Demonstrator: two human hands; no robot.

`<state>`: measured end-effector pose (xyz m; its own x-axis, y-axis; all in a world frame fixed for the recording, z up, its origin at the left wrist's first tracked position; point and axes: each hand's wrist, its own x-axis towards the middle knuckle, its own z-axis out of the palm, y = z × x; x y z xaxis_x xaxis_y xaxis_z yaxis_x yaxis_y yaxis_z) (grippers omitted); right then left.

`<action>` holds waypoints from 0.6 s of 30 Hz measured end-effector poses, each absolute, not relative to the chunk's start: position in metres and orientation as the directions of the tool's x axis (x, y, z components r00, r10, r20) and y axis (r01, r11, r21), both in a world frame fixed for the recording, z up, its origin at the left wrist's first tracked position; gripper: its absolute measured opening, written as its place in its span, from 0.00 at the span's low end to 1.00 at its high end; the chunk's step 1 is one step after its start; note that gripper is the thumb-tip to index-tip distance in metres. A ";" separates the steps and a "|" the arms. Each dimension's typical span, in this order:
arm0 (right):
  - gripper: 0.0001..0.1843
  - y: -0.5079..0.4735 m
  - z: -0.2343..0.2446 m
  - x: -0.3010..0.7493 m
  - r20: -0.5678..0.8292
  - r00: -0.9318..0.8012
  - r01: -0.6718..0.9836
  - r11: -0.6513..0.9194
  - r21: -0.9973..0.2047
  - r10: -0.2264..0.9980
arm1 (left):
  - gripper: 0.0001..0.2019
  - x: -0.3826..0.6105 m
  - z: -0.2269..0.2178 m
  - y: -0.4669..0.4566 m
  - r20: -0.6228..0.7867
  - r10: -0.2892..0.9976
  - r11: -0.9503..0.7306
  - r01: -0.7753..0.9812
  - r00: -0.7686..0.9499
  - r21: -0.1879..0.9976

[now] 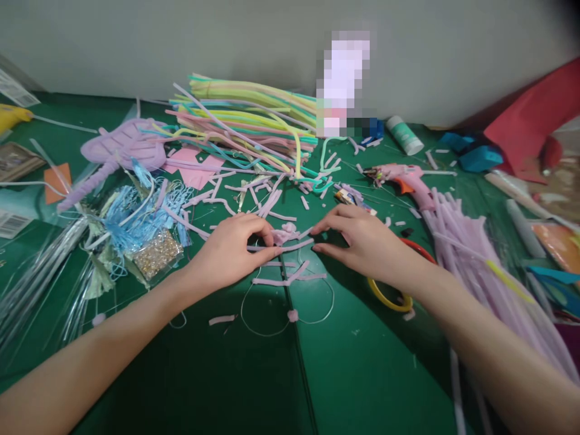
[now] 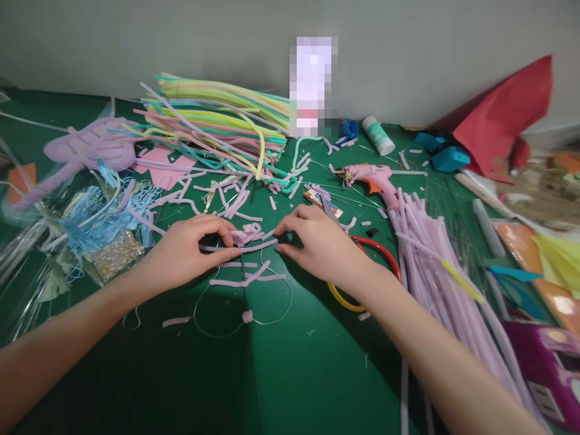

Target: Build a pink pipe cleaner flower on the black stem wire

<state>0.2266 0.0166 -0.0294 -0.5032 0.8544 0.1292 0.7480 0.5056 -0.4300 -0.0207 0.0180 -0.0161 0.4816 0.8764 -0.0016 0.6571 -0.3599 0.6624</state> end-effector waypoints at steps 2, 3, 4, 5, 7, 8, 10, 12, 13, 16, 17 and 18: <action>0.04 0.016 -0.029 0.227 0.126 -0.564 0.721 0.561 -0.406 0.816 | 0.10 -0.021 -0.017 0.019 -0.012 0.878 -0.348 0.654 0.479 0.672; 0.05 0.015 -0.029 0.225 0.149 -0.587 0.708 0.593 -0.383 0.796 | 0.10 -0.021 -0.017 0.019 -0.014 0.877 -0.346 0.651 0.481 0.676; 0.06 0.014 -0.029 0.223 0.180 -0.604 0.695 0.623 -0.357 0.777 | 0.10 -0.021 -0.016 0.019 -0.017 0.873 -0.349 0.648 0.488 0.677; 0.07 0.013 -0.028 0.221 0.215 -0.614 0.684 0.648 -0.336 0.759 | 0.10 -0.021 -0.016 0.019 -0.018 0.868 -0.355 0.646 0.496 0.676; 0.07 0.010 -0.028 0.216 0.282 -0.624 0.653 0.685 -0.323 0.728 | 0.09 -0.021 -0.016 0.016 -0.013 0.858 -0.376 0.645 0.514 0.665; 0.07 0.009 -0.027 0.214 0.310 -0.627 0.633 0.700 -0.331 0.714 | 0.08 -0.021 -0.017 0.014 -0.007 0.855 -0.387 0.647 0.518 0.656; 0.07 0.008 -0.027 0.212 0.359 -0.629 0.596 0.724 -0.347 0.690 | 0.06 -0.021 -0.020 0.010 0.013 0.860 -0.399 0.657 0.510 0.640; 0.07 0.007 -0.026 0.210 0.383 -0.618 0.581 0.727 -0.367 0.687 | 0.03 -0.021 -0.024 0.005 0.041 0.874 -0.399 0.665 0.485 0.632; 0.07 0.007 -0.025 0.209 0.373 -0.600 0.585 0.706 -0.399 0.708 | 0.03 -0.021 -0.027 0.003 0.056 0.880 -0.399 0.669 0.472 0.627; 0.06 0.012 -0.022 0.207 0.200 -0.455 0.621 0.470 -0.627 0.868 | 0.05 -0.020 -0.032 -0.003 0.145 0.886 -0.440 0.699 0.441 0.563; 0.08 0.015 -0.021 0.206 0.102 -0.404 0.620 0.354 -0.700 0.909 | 0.06 -0.020 -0.033 -0.005 0.177 0.882 -0.460 0.712 0.437 0.530; 0.10 0.018 -0.020 0.205 0.003 -0.368 0.612 0.245 -0.752 0.930 | 0.07 -0.019 -0.033 -0.007 0.208 0.876 -0.478 0.727 0.435 0.493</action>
